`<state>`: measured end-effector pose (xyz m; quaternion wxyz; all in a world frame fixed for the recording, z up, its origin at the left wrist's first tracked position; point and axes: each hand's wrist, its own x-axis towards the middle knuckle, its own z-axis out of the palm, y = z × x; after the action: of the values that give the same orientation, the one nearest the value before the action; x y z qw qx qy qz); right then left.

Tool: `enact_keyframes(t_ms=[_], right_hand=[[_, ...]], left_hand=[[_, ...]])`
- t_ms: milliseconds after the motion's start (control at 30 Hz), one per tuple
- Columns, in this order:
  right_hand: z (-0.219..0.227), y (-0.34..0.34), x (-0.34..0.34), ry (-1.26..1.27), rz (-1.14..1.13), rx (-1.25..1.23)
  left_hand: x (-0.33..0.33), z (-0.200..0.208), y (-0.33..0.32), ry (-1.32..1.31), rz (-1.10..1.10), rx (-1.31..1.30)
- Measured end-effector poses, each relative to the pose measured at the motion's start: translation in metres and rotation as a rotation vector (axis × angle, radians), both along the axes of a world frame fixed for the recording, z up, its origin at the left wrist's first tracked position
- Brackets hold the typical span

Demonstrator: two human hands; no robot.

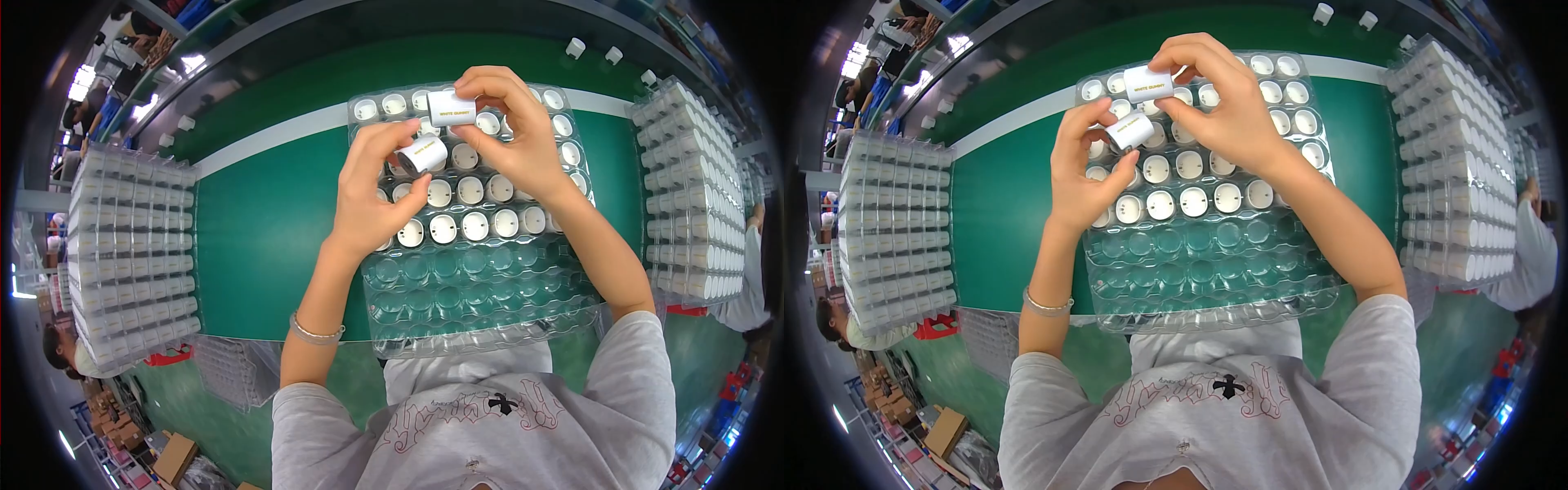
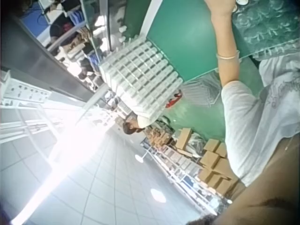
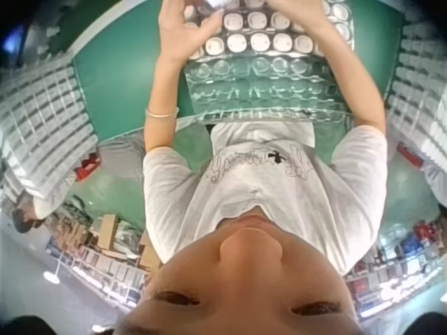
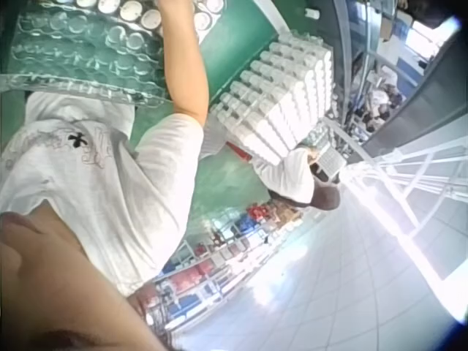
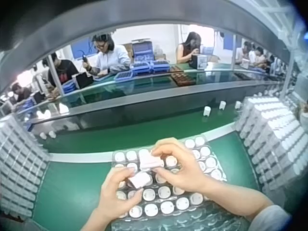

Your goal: The person assembles small electronic components by hand, then places them into an organized plastic tray.

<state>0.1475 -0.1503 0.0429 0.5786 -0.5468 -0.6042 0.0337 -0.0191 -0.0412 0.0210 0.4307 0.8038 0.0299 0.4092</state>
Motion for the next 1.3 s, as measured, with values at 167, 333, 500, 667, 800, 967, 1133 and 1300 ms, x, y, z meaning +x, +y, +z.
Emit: enact_keyframes(t_ms=[167,333,500,667,800,967,1133,1300], right_hand=[[0.004,-0.002,-0.006,-0.134,-0.008,0.002],[0.003,-0.002,-0.009,-0.196,-0.006,0.029],[0.003,-0.001,-0.009,-0.192,-0.015,0.044],[0.004,-0.002,-0.01,-0.169,-0.013,0.034],[0.0,0.0,-0.011,-0.193,-0.025,0.045],[0.003,-0.001,-0.011,-0.187,-0.017,0.003],[-0.007,0.002,-0.013,0.159,0.151,-0.07],[-0.012,0.004,-0.015,0.359,0.308,-0.209]], left_hand=[[-0.001,0.002,-0.001,0.076,0.049,0.182],[0.001,0.0,0.001,0.064,0.102,0.04],[0.001,-0.005,0.005,0.004,0.114,-0.13],[-0.002,0.003,0.007,0.053,0.04,0.406],[-0.001,0.002,0.0,0.108,0.089,0.391],[-0.003,0.002,0.01,0.095,0.224,0.176],[-0.001,-0.003,0.003,0.053,0.118,0.07],[-0.002,-0.006,0.004,-0.106,0.038,-0.058]])
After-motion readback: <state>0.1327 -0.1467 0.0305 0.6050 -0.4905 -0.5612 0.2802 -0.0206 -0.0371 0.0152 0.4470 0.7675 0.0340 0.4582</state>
